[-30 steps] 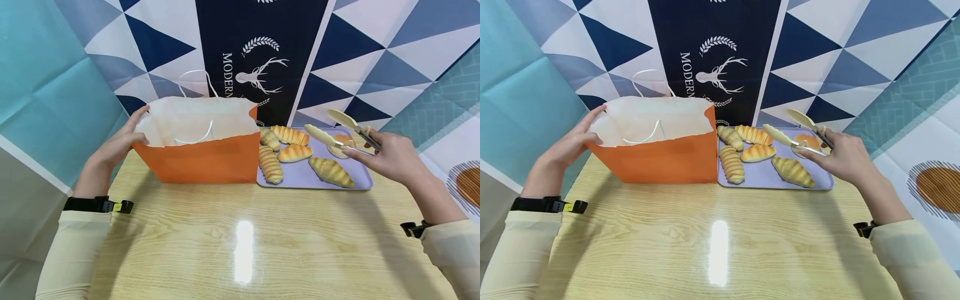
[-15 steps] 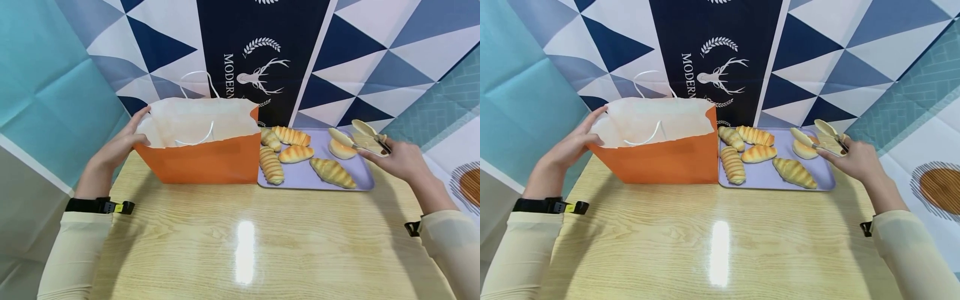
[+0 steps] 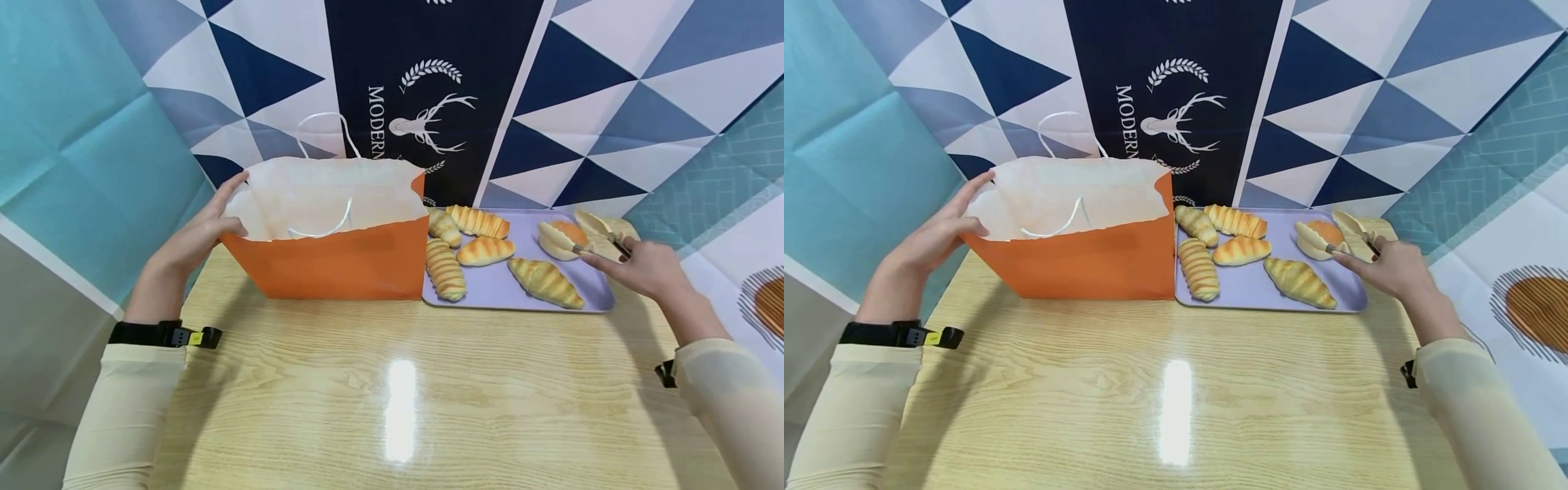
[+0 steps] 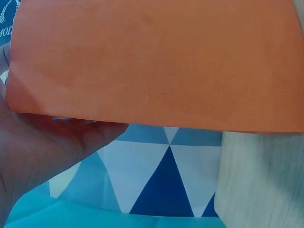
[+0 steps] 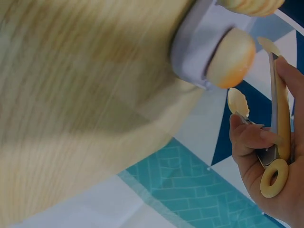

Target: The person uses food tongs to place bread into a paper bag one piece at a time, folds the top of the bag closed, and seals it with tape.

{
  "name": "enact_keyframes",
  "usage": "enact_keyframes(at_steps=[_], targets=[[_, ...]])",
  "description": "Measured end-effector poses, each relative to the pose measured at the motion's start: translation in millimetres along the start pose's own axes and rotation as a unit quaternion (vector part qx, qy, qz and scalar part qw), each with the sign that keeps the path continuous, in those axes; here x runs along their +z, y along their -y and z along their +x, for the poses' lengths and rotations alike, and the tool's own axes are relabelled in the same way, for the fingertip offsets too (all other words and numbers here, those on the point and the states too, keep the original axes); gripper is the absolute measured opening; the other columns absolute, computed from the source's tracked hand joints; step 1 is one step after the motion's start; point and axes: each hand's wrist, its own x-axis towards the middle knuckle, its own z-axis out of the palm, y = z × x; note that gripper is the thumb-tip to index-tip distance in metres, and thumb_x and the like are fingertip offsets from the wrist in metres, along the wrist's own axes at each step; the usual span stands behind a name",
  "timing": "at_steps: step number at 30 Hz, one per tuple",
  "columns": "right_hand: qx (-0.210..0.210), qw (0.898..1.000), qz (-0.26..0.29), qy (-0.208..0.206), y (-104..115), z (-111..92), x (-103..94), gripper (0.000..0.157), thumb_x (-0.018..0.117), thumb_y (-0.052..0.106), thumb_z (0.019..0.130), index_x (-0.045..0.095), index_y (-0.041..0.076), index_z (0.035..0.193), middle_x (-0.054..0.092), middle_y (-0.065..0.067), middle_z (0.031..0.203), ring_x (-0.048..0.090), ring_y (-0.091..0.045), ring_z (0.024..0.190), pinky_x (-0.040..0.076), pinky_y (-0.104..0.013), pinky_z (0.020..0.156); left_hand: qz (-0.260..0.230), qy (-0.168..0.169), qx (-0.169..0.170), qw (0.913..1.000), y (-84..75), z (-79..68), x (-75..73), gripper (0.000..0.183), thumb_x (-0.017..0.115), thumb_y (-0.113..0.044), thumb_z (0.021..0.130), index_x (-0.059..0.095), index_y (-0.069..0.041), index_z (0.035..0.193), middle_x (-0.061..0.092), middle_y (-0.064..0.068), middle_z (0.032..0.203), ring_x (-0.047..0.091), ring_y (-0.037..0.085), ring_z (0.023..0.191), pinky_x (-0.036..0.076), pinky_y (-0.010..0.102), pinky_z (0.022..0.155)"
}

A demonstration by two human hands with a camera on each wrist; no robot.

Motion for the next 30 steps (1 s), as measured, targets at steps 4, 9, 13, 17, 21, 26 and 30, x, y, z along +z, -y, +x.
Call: enact_keyframes(at_steps=[4,9,13,17,21,26,30], targets=[[0.009,1.0,-0.002,0.021,-1,0,4.6,0.069,0.059,0.067,0.084,0.054,-0.002,0.091,0.049,-0.015,0.062,0.049,-0.036,0.061,0.04,-0.047,0.052,0.002,0.001,0.0,1.0,0.3,0.8,0.4,0.089,0.045,-0.002,0.089,0.001,-0.036,0.159,-0.012,-0.006,0.163,-0.005,0.025,0.144,0.007,0.07,0.11],[0.012,1.0,-0.005,0.028,-2,2,7.0,0.073,0.059,0.068,0.083,0.054,-0.004,0.093,0.052,-0.019,0.066,0.051,-0.039,0.065,0.042,-0.054,0.056,-0.005,-0.001,0.001,1.0,-0.6,1.7,0.0,0.088,0.044,-0.001,0.089,0.002,-0.035,0.159,-0.011,-0.005,0.163,-0.003,0.025,0.143,0.008,0.069,0.11],[0.005,0.999,-0.01,0.043,-1,3,10.3,0.078,0.059,0.07,0.082,0.057,-0.007,0.098,0.051,-0.016,0.064,0.05,-0.037,0.063,0.041,-0.051,0.054,-0.004,-0.001,0.002,1.0,-0.6,1.2,-0.1,0.088,0.044,-0.001,0.089,0.002,-0.035,0.159,-0.011,-0.006,0.163,-0.004,0.025,0.143,0.008,0.069,0.11],[-0.002,0.999,-0.01,0.049,0,2,13.7,0.072,0.06,0.069,0.082,0.055,-0.003,0.089,0.046,-0.011,0.059,0.046,-0.032,0.057,0.036,-0.042,0.049,-0.003,-0.002,0.0,1.0,-0.4,0.8,0.3,0.088,0.044,-0.002,0.089,0.003,-0.035,0.159,-0.011,-0.006,0.163,-0.005,0.025,0.143,0.006,0.07,0.11],[-0.004,0.999,-0.006,0.043,0,0,14.6,0.066,0.059,0.067,0.084,0.05,0.001,0.082,0.042,-0.009,0.057,0.043,-0.029,0.054,0.031,-0.037,0.047,-0.003,-0.005,0.0,1.0,0.0,0.9,0.3,0.088,0.044,-0.001,0.088,0.003,-0.035,0.159,-0.01,-0.005,0.163,-0.004,0.025,0.143,0.006,0.07,0.11],[-0.013,1.0,-0.003,0.028,1,-1,14.6,0.062,0.06,0.064,0.085,0.047,0.004,0.077,0.042,-0.008,0.056,0.043,-0.028,0.053,0.031,-0.037,0.046,-0.001,-0.007,0.001,1.0,0.5,0.5,0.1,0.089,0.044,-0.001,0.088,0.003,-0.035,0.159,-0.01,-0.005,0.163,-0.004,0.025,0.143,0.006,0.07,0.11],[-0.015,0.999,-0.002,0.029,1,-1,15.3,0.062,0.059,0.064,0.085,0.047,0.004,0.077,0.042,-0.008,0.056,0.043,-0.029,0.053,0.031,-0.037,0.047,0.0,-0.006,0.0,1.0,0.1,0.4,0.4,0.089,0.044,-0.001,0.088,0.003,-0.035,0.159,-0.012,-0.006,0.163,-0.006,0.024,0.144,0.005,0.07,0.11]])
